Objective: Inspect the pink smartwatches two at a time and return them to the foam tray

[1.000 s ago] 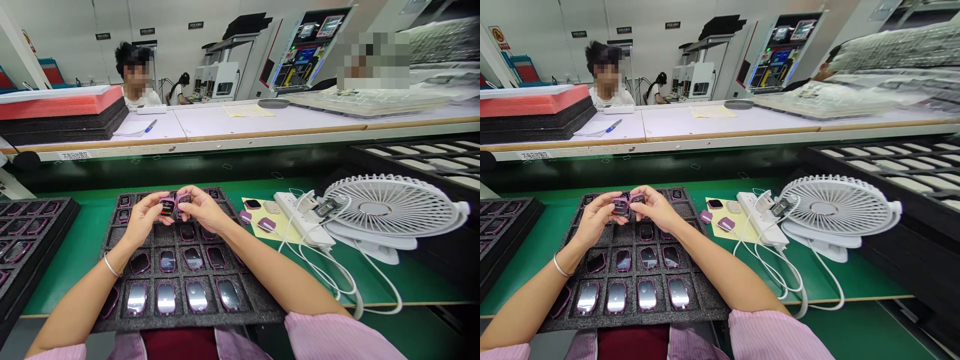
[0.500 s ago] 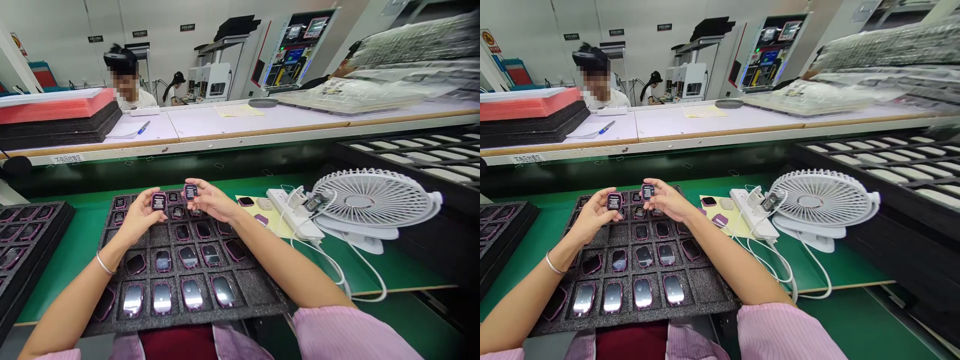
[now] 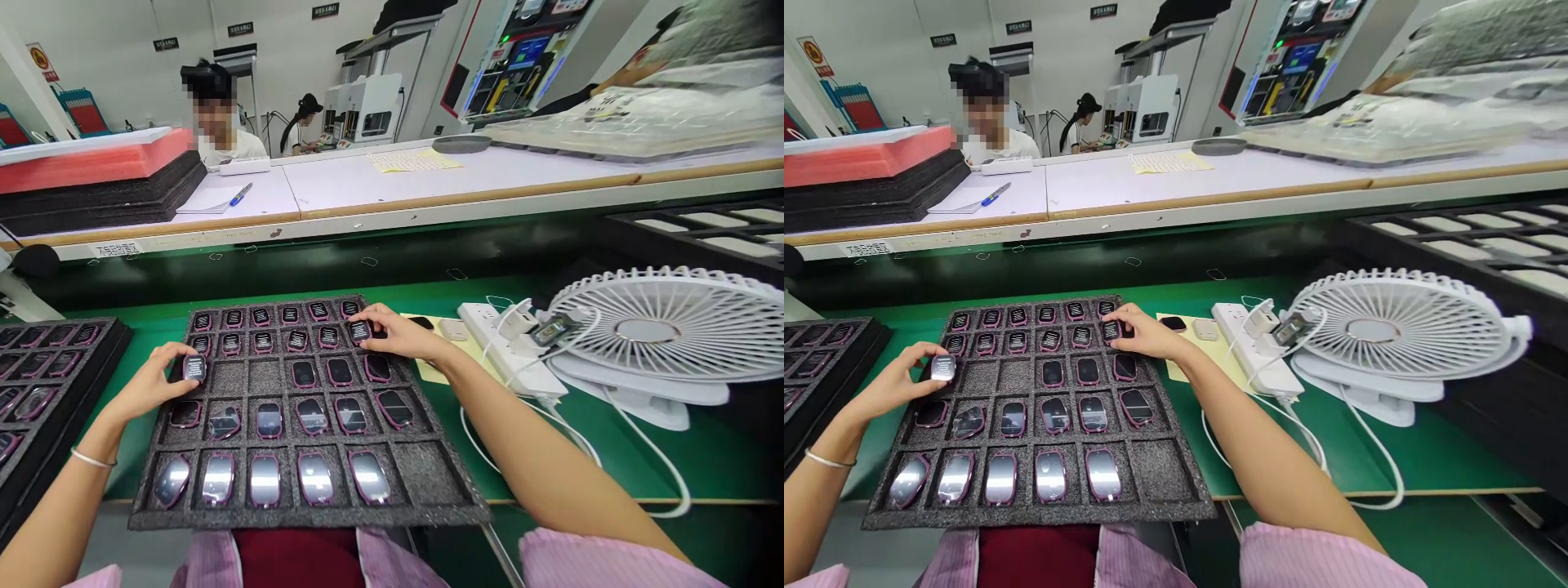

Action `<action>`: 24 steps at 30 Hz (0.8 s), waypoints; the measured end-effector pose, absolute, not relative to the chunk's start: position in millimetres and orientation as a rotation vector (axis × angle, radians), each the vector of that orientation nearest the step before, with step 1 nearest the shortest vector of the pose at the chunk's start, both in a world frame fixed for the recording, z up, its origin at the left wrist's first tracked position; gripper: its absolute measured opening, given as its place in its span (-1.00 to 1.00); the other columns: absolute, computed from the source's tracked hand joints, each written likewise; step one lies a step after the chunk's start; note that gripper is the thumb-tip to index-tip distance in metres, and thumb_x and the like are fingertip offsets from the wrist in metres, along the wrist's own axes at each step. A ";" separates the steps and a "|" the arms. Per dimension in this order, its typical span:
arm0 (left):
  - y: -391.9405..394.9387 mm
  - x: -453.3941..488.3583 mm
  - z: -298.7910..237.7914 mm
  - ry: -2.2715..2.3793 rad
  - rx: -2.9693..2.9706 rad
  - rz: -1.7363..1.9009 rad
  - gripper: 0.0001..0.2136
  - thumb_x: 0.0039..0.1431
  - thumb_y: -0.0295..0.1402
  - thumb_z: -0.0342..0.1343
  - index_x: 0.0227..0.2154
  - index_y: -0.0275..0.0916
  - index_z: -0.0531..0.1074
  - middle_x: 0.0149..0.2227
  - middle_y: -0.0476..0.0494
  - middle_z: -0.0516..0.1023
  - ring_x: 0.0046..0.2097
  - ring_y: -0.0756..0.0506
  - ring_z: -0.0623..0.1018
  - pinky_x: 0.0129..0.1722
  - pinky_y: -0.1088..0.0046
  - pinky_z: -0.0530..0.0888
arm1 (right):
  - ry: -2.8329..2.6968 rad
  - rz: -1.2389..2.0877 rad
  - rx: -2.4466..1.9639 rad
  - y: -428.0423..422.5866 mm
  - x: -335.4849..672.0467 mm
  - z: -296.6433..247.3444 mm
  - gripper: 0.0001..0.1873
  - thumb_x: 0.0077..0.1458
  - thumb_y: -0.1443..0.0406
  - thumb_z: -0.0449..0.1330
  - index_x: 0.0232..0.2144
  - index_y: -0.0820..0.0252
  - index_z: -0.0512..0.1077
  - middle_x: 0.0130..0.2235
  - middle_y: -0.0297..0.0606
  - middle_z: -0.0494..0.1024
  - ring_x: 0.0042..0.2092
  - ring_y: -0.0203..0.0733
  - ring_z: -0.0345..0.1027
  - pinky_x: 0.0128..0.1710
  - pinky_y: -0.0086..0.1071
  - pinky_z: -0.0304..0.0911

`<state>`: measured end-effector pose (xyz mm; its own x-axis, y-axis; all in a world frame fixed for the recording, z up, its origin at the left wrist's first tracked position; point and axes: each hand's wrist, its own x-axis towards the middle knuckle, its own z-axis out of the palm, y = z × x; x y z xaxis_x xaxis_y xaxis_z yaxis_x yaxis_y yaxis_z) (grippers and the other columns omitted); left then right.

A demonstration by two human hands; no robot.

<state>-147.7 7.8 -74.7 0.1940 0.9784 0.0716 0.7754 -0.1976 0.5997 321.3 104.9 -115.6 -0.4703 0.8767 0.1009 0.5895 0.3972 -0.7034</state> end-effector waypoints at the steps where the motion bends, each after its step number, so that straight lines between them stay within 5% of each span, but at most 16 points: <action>1: 4.9 -153.1 -81.2 1.658 2.098 0.593 -0.59 -0.02 -0.14 0.25 -0.11 -0.16 0.44 -0.02 -0.19 0.47 0.07 -0.28 0.39 0.15 0.00 0.26 | -2.228 0.828 -1.248 106.9 321.2 -117.1 -0.43 -0.03 0.14 0.27 0.06 0.12 0.44 -0.12 -0.18 0.30 -0.15 -0.08 0.31 -0.10 -0.20 0.33; 6: -1.4 -163.8 -92.1 1.707 2.174 0.462 -0.48 0.07 -0.06 0.19 0.10 -0.08 0.40 0.05 -0.21 0.39 0.14 -0.32 0.30 0.20 -0.03 0.17 | -2.285 0.706 -1.308 105.1 323.2 -114.2 -0.28 0.00 0.09 0.26 0.22 0.08 0.28 0.04 -0.09 0.28 0.05 0.07 0.28 0.07 -0.10 0.27; 9: 5.3 -150.2 -74.5 1.767 2.235 0.501 -0.34 0.04 0.01 0.21 0.21 -0.07 0.30 0.06 -0.24 0.37 0.12 -0.34 0.31 0.16 -0.02 0.22 | -2.317 0.563 -1.303 91.2 315.0 -102.1 -0.40 0.09 0.09 0.23 0.16 0.13 0.34 0.01 -0.05 0.36 0.03 0.09 0.31 0.06 -0.07 0.27; 13: 21.5 -80.3 -50.6 1.539 2.437 0.537 -0.64 0.24 -0.10 0.07 -0.02 -0.16 0.50 -0.07 -0.19 0.49 0.04 -0.23 0.41 0.13 0.15 0.28 | -2.598 0.571 -1.216 67.4 280.4 -83.1 -0.69 0.20 0.19 0.16 -0.08 0.24 0.50 -0.16 -0.08 0.48 -0.14 0.00 0.42 -0.09 -0.19 0.34; 15: 27.0 -33.2 -49.8 1.363 2.511 0.379 -0.74 0.26 -0.21 0.07 -0.12 -0.21 0.55 -0.16 -0.19 0.53 -0.02 -0.19 0.45 0.09 0.22 0.31 | -2.753 0.435 -1.237 56.2 262.2 -77.3 -0.67 0.15 0.21 0.26 -0.08 0.29 0.50 -0.13 -0.02 0.49 -0.06 0.09 0.41 -0.02 -0.13 0.30; 21: 28.7 43.7 -73.3 1.473 2.457 0.282 -0.84 0.09 -0.35 0.22 -0.35 -0.37 0.54 -0.16 -0.42 0.49 0.01 -0.38 0.42 -0.01 0.08 0.36 | -2.824 0.237 -1.375 36.7 249.6 -73.4 -0.73 0.09 0.27 0.33 -0.16 0.29 0.47 -0.12 0.00 0.48 -0.07 0.10 0.40 -0.07 -0.15 0.31; 24: 27.2 39.7 -78.2 1.405 2.388 0.394 -0.84 0.03 -0.33 0.28 -0.35 -0.29 0.49 -0.19 -0.29 0.51 -0.04 -0.31 0.45 -0.05 0.15 0.38 | -2.701 0.272 -1.421 33.1 251.6 -73.6 -0.75 0.02 0.33 0.36 -0.27 0.21 0.38 -0.17 -0.09 0.49 -0.10 0.06 0.40 -0.14 -0.21 0.30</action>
<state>39.7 27.2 -78.2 0.4719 0.8793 0.0645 0.7845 -0.4522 0.4245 251.6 33.1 -73.6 -0.5675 0.8232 -0.0141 0.8095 0.5548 -0.1922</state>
